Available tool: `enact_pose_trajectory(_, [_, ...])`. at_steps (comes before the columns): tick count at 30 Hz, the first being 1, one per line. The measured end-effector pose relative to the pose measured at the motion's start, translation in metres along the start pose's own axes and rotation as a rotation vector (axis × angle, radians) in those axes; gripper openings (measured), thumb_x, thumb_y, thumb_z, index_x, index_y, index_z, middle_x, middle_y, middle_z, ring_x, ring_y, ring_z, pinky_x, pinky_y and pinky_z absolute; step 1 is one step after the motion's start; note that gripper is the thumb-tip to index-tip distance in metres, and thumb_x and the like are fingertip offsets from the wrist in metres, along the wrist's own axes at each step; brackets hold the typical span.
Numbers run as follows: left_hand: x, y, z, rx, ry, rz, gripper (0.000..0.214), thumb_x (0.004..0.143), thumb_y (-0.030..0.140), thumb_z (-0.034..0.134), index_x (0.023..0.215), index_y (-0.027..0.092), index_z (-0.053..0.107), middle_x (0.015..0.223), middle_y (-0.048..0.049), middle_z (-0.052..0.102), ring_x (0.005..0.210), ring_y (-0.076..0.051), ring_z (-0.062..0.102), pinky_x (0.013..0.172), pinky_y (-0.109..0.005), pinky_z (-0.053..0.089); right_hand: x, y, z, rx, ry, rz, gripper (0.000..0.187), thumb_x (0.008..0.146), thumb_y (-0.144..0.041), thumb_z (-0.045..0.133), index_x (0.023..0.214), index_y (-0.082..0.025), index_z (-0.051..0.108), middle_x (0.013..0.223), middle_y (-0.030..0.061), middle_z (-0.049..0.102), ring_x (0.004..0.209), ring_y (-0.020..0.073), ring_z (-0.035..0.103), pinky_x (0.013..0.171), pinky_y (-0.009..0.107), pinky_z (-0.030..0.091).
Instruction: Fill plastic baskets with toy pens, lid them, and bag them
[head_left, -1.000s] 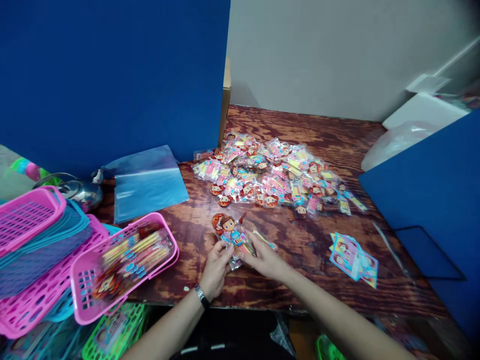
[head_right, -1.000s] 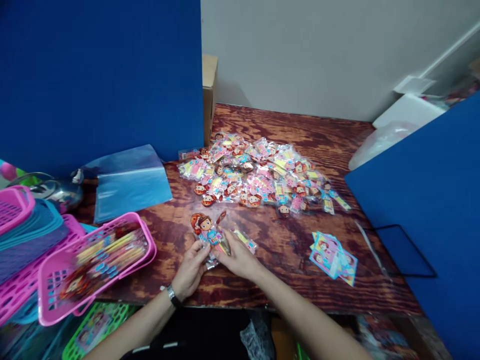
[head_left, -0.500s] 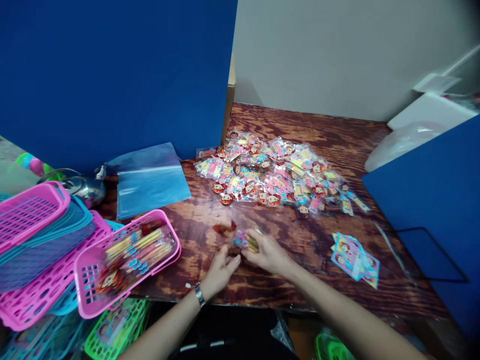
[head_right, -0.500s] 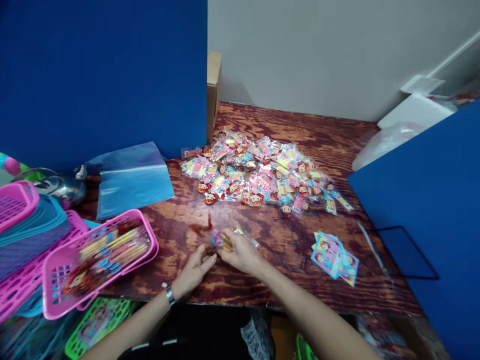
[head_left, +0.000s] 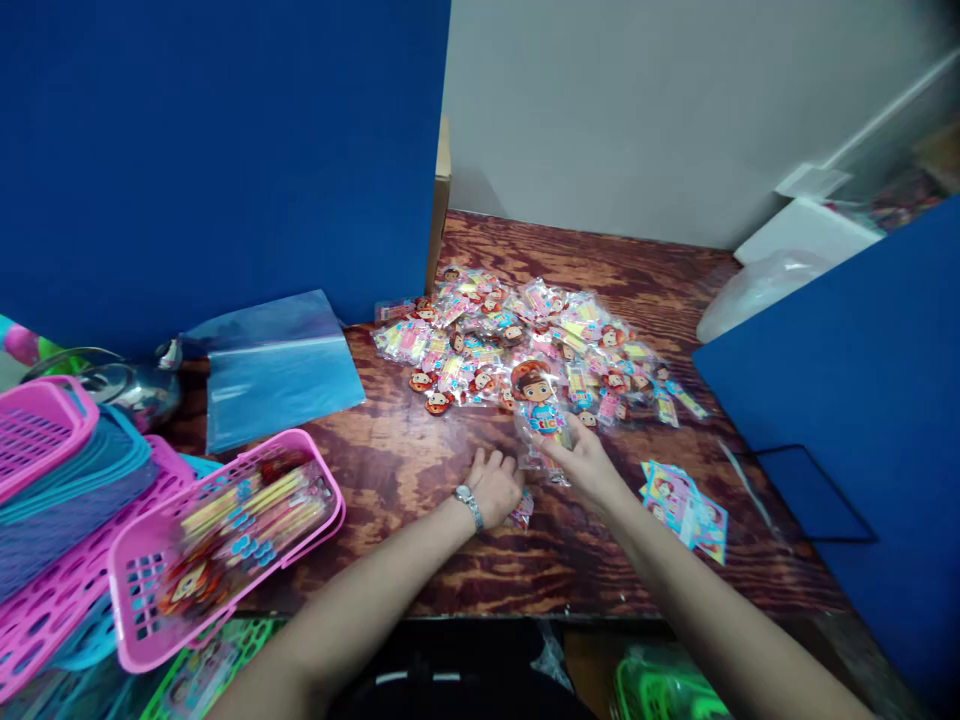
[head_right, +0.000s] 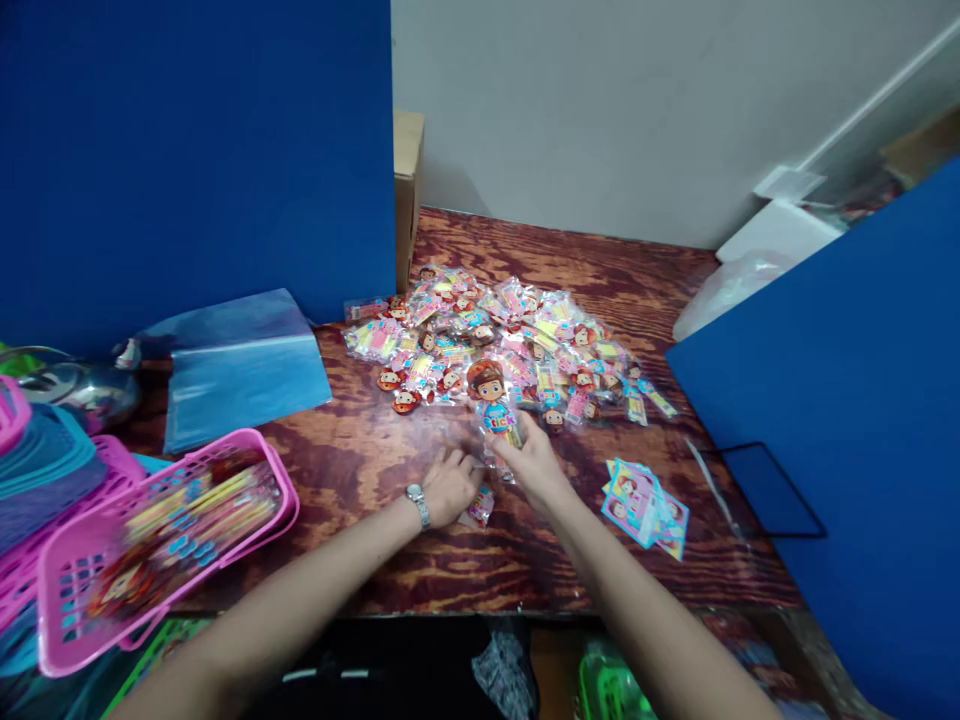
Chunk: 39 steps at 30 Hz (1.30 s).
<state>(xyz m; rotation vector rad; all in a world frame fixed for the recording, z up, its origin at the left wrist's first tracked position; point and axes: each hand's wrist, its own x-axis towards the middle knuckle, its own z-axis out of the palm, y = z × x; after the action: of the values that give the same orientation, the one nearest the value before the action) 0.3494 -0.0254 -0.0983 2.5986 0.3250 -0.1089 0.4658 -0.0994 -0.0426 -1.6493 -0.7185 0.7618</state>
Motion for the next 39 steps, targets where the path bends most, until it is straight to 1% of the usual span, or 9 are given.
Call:
enact_pose_trajectory(7, [-0.027, -0.018, -0.01, -0.33, 0.094, -0.277, 0.024, 0.062, 0.016, 0.07, 0.081, 0.015, 0.055, 0.09, -0.0113, 0.061, 0.094, -0.028, 0.055, 0.083, -0.041, 0.041, 0.001, -0.008, 0.013, 0.132, -0.069, 0.083, 0.047, 0.064, -0.034, 0.075, 0.105, -0.021, 0.057, 0.098, 0.003, 0.067, 0.086, 0.0177, 0.061, 0.081, 0.031, 0.046])
enact_pose_trajectory(14, [-0.067, -0.037, 0.0, -1.025, 0.562, -0.58, 0.037, 0.077, 0.048, 0.056, 0.095, 0.016, 0.048, 0.068, -0.0019, 0.06, 0.059, -0.015, 0.06, 0.058, -0.026, 0.045, -0.016, -0.014, 0.046, 0.45, -0.188, 0.282, 0.049, 0.061, -0.031, 0.078, 0.104, -0.022, 0.055, 0.083, -0.0003, 0.067, 0.065, 0.0137, 0.061, 0.063, 0.027, 0.049])
enact_pose_trajectory(18, [-0.077, -0.029, -0.003, -1.394, 0.768, -0.585, 0.046, 0.076, 0.056, 0.053, 0.097, 0.016, 0.046, 0.087, -0.0073, 0.065, 0.07, -0.016, 0.064, 0.063, -0.027, 0.049, -0.021, -0.001, 0.077, 0.371, -0.329, 0.266, 0.048, 0.065, -0.035, 0.074, 0.106, -0.02, 0.053, 0.09, 0.0023, 0.067, 0.075, 0.0173, 0.063, 0.07, 0.032, 0.051])
enact_pose_trajectory(22, [-0.085, -0.016, -0.012, -1.71, 0.826, -0.527, 0.047, 0.08, 0.06, 0.047, 0.102, 0.018, 0.05, 0.095, -0.0072, 0.065, 0.082, -0.018, 0.065, 0.071, -0.03, 0.051, -0.018, 0.013, 0.097, -0.142, -0.274, 0.023, 0.039, 0.065, -0.035, 0.07, 0.098, -0.02, 0.056, 0.096, 0.0047, 0.064, 0.09, 0.0223, 0.06, 0.08, 0.037, 0.048])
enact_pose_trajectory(26, [-0.091, -0.01, -0.022, -1.97, 0.935, -0.32, 0.035, 0.077, 0.036, 0.065, 0.108, 0.022, 0.054, 0.11, -0.0032, 0.063, 0.101, -0.017, 0.06, 0.088, -0.03, 0.046, -0.02, 0.011, 0.1, -0.326, -0.437, -0.111, 0.057, 0.075, -0.033, 0.06, 0.126, -0.02, 0.039, 0.109, 0.007, 0.061, 0.097, 0.0206, 0.059, 0.084, 0.035, 0.046])
enact_pose_trajectory(29, [-0.1, -0.016, -0.022, -1.869, 0.931, -0.242, 0.039, 0.078, 0.026, 0.065, 0.114, 0.02, 0.054, 0.115, -0.0052, 0.061, 0.109, -0.019, 0.056, 0.096, -0.032, 0.041, -0.021, 0.005, 0.094, -0.423, -0.533, -0.201, 0.065, 0.08, -0.033, 0.055, 0.136, -0.017, 0.027, 0.116, 0.0097, 0.059, 0.1, 0.02, 0.059, 0.085, 0.033, 0.046])
enact_pose_trajectory(32, [-0.117, -0.024, -0.01, -1.619, 0.912, -0.33, 0.048, 0.08, 0.028, 0.061, 0.125, 0.018, 0.046, 0.12, -0.0104, 0.057, 0.112, -0.022, 0.054, 0.099, -0.038, 0.04, -0.017, 0.002, 0.087, -0.797, -0.627, -0.284, 0.06, 0.08, -0.031, 0.055, 0.134, -0.019, 0.032, 0.102, 0.0084, 0.065, 0.087, 0.0227, 0.063, 0.075, 0.033, 0.048])
enact_pose_trajectory(36, [-0.141, -0.024, 0.008, -0.695, 1.036, -0.567, 0.072, 0.081, 0.03, 0.059, 0.142, 0.019, 0.021, 0.143, -0.0172, 0.033, 0.13, -0.029, 0.035, 0.104, -0.048, 0.033, -0.011, 0.008, 0.089, -1.304, -0.755, -0.48, 0.042, 0.081, -0.019, 0.051, 0.123, -0.018, 0.047, 0.105, 0.0123, 0.064, 0.09, 0.0262, 0.062, 0.072, 0.034, 0.048])
enact_pose_trajectory(39, [-0.141, -0.022, 0.002, 0.008, 0.748, -0.34, 0.071, 0.083, 0.027, 0.055, 0.143, 0.015, 0.02, 0.147, -0.0183, 0.023, 0.137, -0.035, 0.015, 0.108, -0.056, 0.02, -0.009, 0.014, 0.092, -1.41, -0.785, -0.616, 0.038, 0.083, -0.014, 0.048, 0.121, -0.017, 0.048, 0.111, 0.0139, 0.06, 0.093, 0.0246, 0.061, 0.072, 0.032, 0.049])
